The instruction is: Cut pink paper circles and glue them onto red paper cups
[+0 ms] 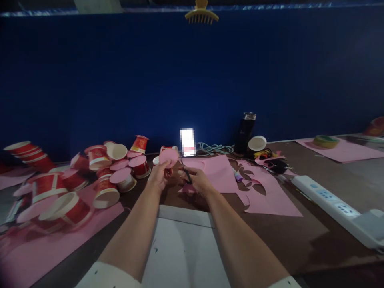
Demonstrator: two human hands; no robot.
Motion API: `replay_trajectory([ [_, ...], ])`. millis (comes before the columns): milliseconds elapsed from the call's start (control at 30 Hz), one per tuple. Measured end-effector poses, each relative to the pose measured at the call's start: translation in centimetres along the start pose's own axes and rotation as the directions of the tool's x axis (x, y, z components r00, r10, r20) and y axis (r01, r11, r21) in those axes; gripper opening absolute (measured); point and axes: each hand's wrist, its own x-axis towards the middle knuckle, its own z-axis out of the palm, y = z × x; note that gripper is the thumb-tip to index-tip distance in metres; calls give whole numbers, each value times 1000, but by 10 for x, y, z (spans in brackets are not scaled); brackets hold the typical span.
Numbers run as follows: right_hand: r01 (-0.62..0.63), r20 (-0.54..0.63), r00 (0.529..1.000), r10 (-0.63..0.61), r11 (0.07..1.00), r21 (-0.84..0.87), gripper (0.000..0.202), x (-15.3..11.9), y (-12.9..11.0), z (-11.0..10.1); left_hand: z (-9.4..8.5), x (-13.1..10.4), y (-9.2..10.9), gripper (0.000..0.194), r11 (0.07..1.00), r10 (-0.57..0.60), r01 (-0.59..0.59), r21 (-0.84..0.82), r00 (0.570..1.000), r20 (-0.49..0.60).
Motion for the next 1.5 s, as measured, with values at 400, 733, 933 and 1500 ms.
replay_trajectory([
  [400,-9,-61,998,9,1000,2,55,6,5,-5,7,-9,3,33,1000,8,-7,-23,999,54],
  [733,25,-81,996,-27,999,-22,53,8,7,-5,8,-11,1,33,1000,14,-16,15,995,97],
  [933,29,-95,995,-29,1000,-10,53,8,6,-5,8,-10,0,34,1000,2,0,-25,997,82],
  [1500,8,-96,995,-13,999,-47,54,9,9,-7,9,-12,-1,33,1000,-19,20,-16,997,79],
])
